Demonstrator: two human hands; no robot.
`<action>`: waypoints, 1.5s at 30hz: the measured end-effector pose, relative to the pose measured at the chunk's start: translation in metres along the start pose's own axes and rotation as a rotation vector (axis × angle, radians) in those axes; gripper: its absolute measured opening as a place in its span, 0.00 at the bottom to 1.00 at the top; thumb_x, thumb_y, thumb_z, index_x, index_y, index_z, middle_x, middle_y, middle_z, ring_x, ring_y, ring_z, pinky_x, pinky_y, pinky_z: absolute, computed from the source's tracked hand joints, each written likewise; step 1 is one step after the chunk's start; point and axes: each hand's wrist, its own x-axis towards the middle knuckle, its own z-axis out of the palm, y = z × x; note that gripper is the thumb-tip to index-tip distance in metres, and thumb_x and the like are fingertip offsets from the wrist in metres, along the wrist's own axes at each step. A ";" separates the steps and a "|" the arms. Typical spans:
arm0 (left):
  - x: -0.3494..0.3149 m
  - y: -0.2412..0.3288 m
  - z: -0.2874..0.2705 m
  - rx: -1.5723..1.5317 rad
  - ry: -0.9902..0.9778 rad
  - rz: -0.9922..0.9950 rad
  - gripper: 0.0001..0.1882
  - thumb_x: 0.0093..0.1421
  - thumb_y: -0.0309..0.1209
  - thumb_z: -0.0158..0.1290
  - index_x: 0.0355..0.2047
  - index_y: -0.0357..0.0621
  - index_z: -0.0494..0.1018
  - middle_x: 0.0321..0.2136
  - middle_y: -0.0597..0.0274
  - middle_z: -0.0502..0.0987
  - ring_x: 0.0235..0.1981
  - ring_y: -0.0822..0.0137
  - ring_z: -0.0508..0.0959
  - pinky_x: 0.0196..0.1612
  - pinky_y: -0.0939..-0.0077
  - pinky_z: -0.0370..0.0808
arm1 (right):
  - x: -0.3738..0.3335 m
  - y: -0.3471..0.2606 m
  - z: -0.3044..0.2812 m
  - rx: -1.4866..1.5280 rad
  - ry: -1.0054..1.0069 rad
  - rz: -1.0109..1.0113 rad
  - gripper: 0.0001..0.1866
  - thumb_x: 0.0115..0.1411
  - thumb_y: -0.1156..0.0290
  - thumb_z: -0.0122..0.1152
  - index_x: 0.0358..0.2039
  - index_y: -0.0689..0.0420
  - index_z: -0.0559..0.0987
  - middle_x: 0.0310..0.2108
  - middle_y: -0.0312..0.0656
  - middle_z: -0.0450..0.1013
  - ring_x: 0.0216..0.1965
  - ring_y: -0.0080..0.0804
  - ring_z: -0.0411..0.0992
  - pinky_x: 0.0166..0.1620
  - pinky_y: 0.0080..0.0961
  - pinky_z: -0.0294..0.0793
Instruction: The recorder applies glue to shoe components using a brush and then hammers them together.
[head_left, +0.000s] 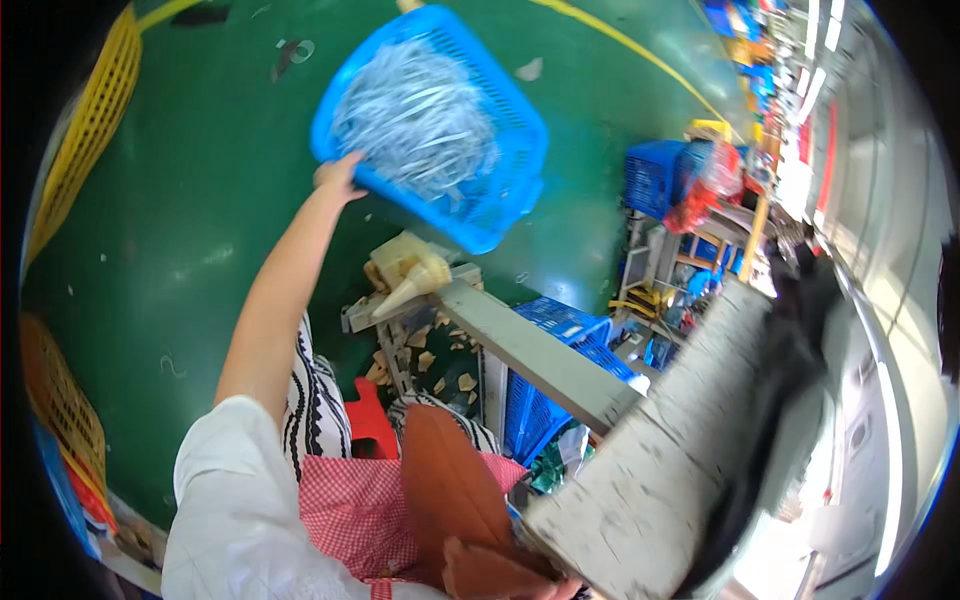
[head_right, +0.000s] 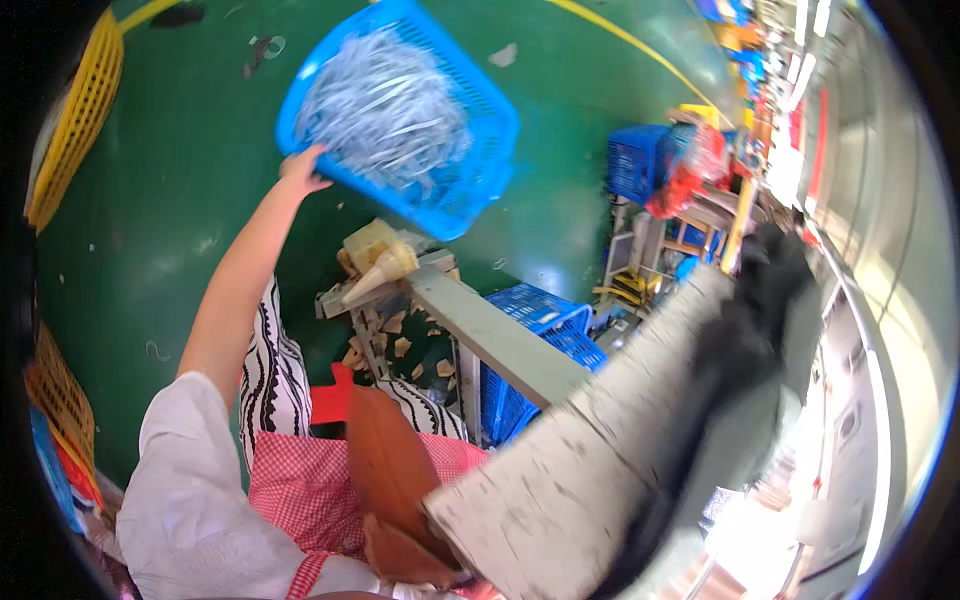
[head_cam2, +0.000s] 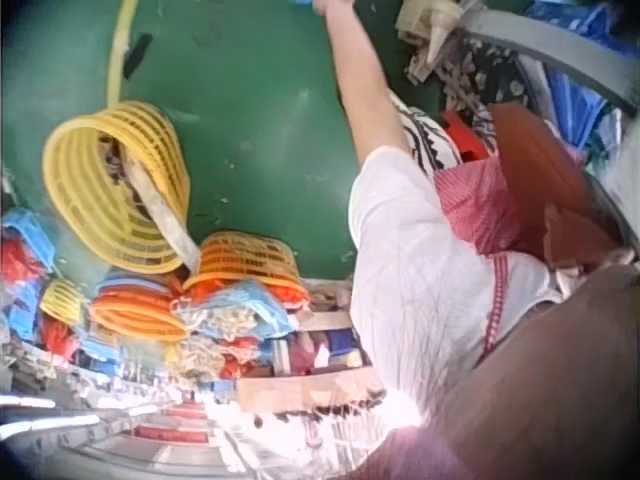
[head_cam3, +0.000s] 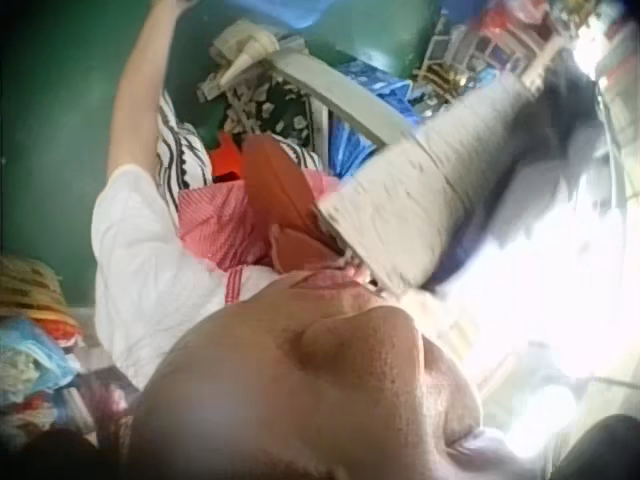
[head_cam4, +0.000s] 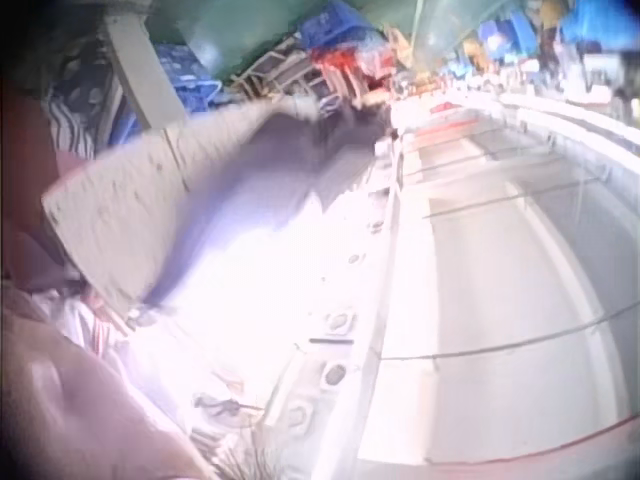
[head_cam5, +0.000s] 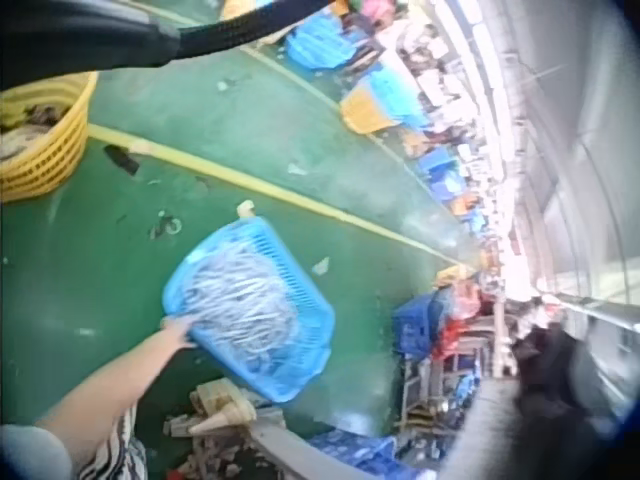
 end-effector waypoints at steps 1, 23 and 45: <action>-0.005 0.005 -0.036 -0.242 -0.136 -0.037 0.33 0.54 0.34 0.66 0.58 0.40 0.68 0.54 0.46 0.74 0.57 0.44 0.73 0.52 0.33 0.76 | 0.002 -0.005 -0.005 0.031 0.013 -0.022 0.02 0.52 0.80 0.49 0.27 0.60 0.70 0.28 0.47 0.65 0.32 0.42 0.63 0.36 0.36 0.61; -0.502 0.233 -0.344 -0.327 -0.705 0.393 0.13 0.64 0.21 0.53 0.46 0.22 0.72 0.52 0.42 0.76 0.56 0.54 0.76 0.65 0.64 0.73 | 0.008 0.124 0.003 0.701 0.490 -0.046 0.11 0.45 0.83 0.59 0.31 0.55 0.74 0.37 0.42 0.73 0.41 0.42 0.69 0.50 0.35 0.63; -0.857 -0.170 -0.079 1.056 -1.548 -0.299 0.26 0.63 0.27 0.55 0.61 0.33 0.64 0.62 0.43 0.69 0.59 0.56 0.74 0.63 0.53 0.69 | -0.489 0.251 -0.312 1.400 1.133 0.722 0.38 0.69 0.46 0.52 0.67 0.65 0.62 0.64 0.53 0.66 0.60 0.50 0.70 0.61 0.45 0.70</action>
